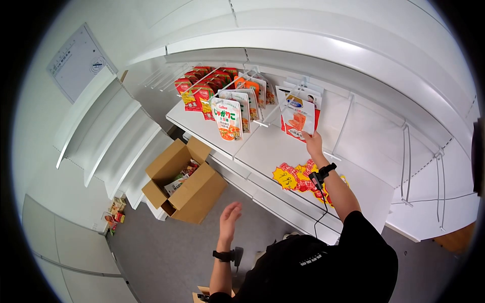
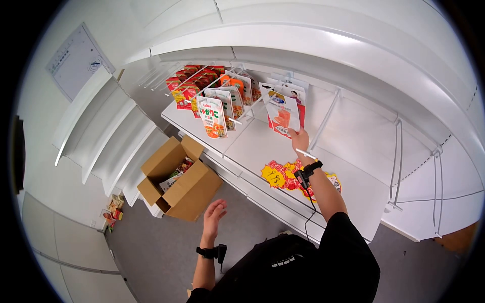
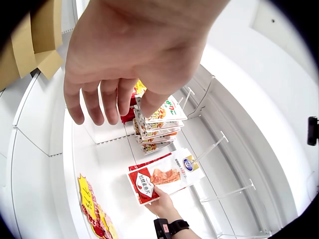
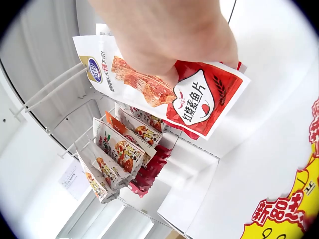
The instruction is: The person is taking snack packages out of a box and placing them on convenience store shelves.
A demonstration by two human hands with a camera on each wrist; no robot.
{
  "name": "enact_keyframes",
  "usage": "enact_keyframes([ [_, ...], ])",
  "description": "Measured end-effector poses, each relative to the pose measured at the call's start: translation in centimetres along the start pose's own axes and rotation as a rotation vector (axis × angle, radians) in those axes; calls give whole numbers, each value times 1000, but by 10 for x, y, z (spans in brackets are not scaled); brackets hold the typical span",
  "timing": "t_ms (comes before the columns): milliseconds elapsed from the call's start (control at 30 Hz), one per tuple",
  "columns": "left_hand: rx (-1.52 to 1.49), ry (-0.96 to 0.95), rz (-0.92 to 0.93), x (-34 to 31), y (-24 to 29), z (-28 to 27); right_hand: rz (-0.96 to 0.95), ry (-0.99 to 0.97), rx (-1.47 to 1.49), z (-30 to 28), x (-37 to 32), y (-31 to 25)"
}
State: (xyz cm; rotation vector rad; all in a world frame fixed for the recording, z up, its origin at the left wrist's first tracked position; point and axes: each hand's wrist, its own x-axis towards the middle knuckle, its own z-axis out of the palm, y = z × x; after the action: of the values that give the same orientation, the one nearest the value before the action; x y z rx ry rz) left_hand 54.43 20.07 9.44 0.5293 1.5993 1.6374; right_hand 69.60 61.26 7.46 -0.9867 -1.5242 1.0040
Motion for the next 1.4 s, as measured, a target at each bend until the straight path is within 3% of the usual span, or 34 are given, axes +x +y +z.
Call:
enact_keyframes([
  [433,11,19,-22,-9,-1,0,53,-121,44,1,-5,-8],
  [733,-20,27,-41,-6,-11,-12,77,-60,108,2,-13,-5],
  [833,-33,19,-48,-2,-12,-18,160,-70,100,-8,-23,8],
  [933,-43,12,-56,4,-13,-26,284,10,128,-14,-44,8],
  [1033,-48,4,-48,7,-10,-38,322,137,17,-19,-62,42],
  [1133,-54,-12,-36,13,-7,-55,443,191,307,-17,-97,35],
  [1233,-56,-8,-32,17,-10,-78,624,144,488,-3,-123,-6],
  [1400,-79,30,-44,20,-6,-123,721,21,636,42,-159,-17],
])
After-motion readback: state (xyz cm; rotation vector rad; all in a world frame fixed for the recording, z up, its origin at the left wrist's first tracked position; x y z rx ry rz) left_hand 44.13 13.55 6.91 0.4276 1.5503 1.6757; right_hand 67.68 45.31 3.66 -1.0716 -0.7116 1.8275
